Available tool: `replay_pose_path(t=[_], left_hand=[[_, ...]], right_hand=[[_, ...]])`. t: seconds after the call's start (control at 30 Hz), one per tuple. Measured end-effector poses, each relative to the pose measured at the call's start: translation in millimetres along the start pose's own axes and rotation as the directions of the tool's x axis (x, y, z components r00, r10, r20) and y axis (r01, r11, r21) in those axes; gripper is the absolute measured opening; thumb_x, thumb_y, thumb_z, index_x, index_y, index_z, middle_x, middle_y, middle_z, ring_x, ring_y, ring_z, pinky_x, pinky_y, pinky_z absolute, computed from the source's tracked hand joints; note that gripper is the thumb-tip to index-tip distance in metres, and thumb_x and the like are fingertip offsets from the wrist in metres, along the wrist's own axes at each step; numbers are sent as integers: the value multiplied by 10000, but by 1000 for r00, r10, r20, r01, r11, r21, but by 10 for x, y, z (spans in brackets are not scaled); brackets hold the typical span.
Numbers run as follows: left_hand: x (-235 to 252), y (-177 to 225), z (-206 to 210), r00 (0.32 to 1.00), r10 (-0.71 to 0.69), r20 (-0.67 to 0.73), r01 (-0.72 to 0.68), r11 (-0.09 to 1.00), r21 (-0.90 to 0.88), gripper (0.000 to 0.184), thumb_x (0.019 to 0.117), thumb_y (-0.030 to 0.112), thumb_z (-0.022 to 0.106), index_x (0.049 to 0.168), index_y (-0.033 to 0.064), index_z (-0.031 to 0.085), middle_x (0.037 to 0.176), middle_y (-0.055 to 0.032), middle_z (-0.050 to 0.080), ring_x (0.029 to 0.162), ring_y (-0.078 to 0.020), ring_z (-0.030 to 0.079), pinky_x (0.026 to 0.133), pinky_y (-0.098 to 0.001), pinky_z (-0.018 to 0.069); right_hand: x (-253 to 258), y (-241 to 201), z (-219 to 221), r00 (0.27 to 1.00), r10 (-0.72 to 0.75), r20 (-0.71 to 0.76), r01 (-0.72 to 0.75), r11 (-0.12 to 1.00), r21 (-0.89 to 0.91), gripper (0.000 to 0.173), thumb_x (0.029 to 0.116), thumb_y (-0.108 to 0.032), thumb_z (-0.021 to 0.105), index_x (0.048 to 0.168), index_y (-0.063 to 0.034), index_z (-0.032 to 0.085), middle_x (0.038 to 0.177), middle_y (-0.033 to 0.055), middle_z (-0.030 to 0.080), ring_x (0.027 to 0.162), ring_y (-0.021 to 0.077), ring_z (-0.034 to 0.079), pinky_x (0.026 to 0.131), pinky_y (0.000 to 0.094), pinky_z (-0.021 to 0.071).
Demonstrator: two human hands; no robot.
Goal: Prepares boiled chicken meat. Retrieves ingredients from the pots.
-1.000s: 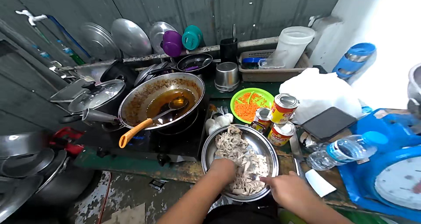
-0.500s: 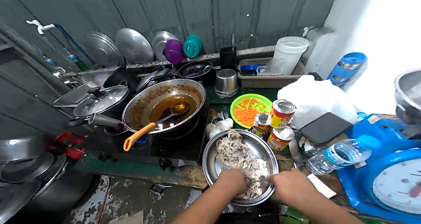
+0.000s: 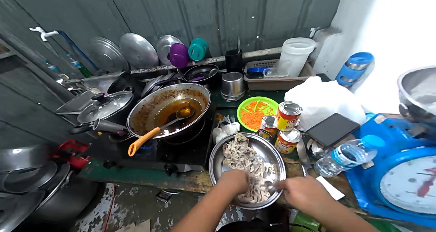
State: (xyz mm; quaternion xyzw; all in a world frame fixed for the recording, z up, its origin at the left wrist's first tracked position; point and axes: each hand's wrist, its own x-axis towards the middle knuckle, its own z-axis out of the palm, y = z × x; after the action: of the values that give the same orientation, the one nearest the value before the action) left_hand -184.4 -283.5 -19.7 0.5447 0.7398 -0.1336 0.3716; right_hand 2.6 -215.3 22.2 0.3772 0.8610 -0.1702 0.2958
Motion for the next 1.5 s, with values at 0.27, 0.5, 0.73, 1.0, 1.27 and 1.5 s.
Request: replay_pose_path(t=[0.27,0.5,0.73,1.0,1.27,1.5], left_hand=[[283,140,3,996,-66,-56,64,997,-45,382,1049,288,494,1329,80,648,1362,-211,639,1268,-426,609,996,-701,476],[234,148,-17,997,-66,-42,66,998,-11,408,1066,332,455,1313,82,662,1351,-221,643,1263,-439,608,989,-710,470],[220,140,-122,987,-117,-106,114,993,-41,422,1079,346,431,1277,56,666,1327,-219,654,1248,-421,623,987,-685,486],[145,-94,-133,989,-96,-110,83,990,-111,419,1082,344,440,1295,60,663,1327,-214,654,1264,-407,615,1025,-673,471],[-214,-136,-18,979,-181,92,170,979,115,341,1040,295,508,1242,97,698,1291,-214,674,1221,-448,624,955,-720,469],[-256,-119,-4,972,-216,93,206,973,101,345,1051,298,504,1252,83,684,1314,-216,661,1235,-443,619,948,-713,476]], right_hand=[[147,-39,98,1000,14,-21,-15,998,-61,466,1020,-166,484,1464,-251,595,1259,174,713,1213,381,650,1107,605,384],[224,94,101,994,58,-88,-56,998,24,504,1037,-168,463,1520,-291,533,1275,188,705,1236,392,636,1116,618,374],[246,118,-88,996,28,-79,-22,997,79,456,1046,-201,464,1480,-275,581,1325,180,681,1268,402,611,1100,627,393],[220,82,25,1000,4,-27,-2,999,54,454,1027,-205,482,1456,-293,605,1308,164,695,1260,381,623,1107,624,383],[253,-12,125,997,-76,6,76,997,7,462,1036,-210,475,1470,-321,589,1275,172,710,1229,393,639,1094,624,393],[177,-275,180,969,-241,46,241,970,11,491,1014,-164,479,1453,-346,601,1236,177,724,1200,411,651,1077,643,403]])
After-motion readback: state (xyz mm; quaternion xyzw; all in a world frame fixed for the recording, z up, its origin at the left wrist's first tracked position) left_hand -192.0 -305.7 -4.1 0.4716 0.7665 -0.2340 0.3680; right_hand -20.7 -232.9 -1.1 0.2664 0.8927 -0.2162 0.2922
